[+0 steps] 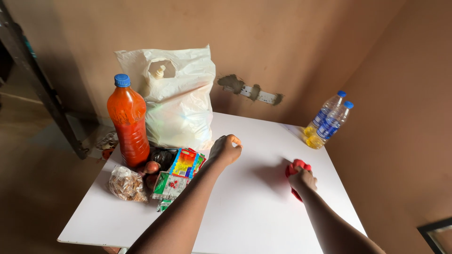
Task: Tidying up a table by organizing groceries and wiping the surface with a cloth.
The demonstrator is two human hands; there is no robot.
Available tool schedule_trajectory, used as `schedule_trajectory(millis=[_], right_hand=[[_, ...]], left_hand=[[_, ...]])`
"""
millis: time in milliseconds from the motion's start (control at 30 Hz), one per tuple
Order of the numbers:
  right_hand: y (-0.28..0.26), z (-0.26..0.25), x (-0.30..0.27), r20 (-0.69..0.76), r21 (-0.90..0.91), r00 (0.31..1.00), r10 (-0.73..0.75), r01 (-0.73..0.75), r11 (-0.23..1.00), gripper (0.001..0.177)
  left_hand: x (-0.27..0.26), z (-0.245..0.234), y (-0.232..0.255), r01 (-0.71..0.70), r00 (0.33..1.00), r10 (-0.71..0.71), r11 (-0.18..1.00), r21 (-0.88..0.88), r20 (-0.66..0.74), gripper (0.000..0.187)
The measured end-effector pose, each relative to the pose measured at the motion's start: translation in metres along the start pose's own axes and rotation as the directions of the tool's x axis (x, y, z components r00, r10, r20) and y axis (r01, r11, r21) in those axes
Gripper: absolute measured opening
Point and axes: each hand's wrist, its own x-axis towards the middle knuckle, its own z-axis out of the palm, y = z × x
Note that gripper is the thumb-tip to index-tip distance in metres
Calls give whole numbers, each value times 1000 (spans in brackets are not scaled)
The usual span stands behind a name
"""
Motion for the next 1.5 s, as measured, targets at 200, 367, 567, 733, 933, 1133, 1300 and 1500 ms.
schedule_trajectory(millis=[200, 367, 567, 733, 933, 1133, 1300, 1500], right_hand=[[-2, 3, -14, 104, 283, 994, -30, -1, 959, 64], [-79, 47, -70, 194, 142, 971, -142, 116, 983, 64], [-90, 78, -91, 144, -92, 899, -414, 429, 899, 51], [-79, 65, -87, 140, -135, 913, -383, 400, 906, 43], [-18, 43, -58, -9, -244, 952, -307, 296, 923, 45], [70, -5, -35, -114, -254, 974, -197, 163, 953, 42], [141, -51, -21, -149, -292, 987, -54, 9, 956, 41], [198, -95, -14, -189, -303, 976, 105, -159, 940, 37]], left_hand=[[-13, 19, 0, -50, 998, 49, 999, 10, 35, 25], [-17, 30, -13, -60, 998, 61, 998, -13, 22, 24], [-30, 20, -12, 11, 998, -10, 1000, -21, 55, 26], [-26, 34, -13, 35, 997, -35, 999, 4, 69, 25], [-24, 64, 3, 91, 988, -92, 996, 16, 124, 23], [-36, 96, 24, 113, 983, -119, 992, 52, 138, 26], [-38, 134, 14, 134, 976, -150, 985, 112, 159, 28], [-42, 174, -3, 191, 929, -278, 926, 326, 246, 52]])
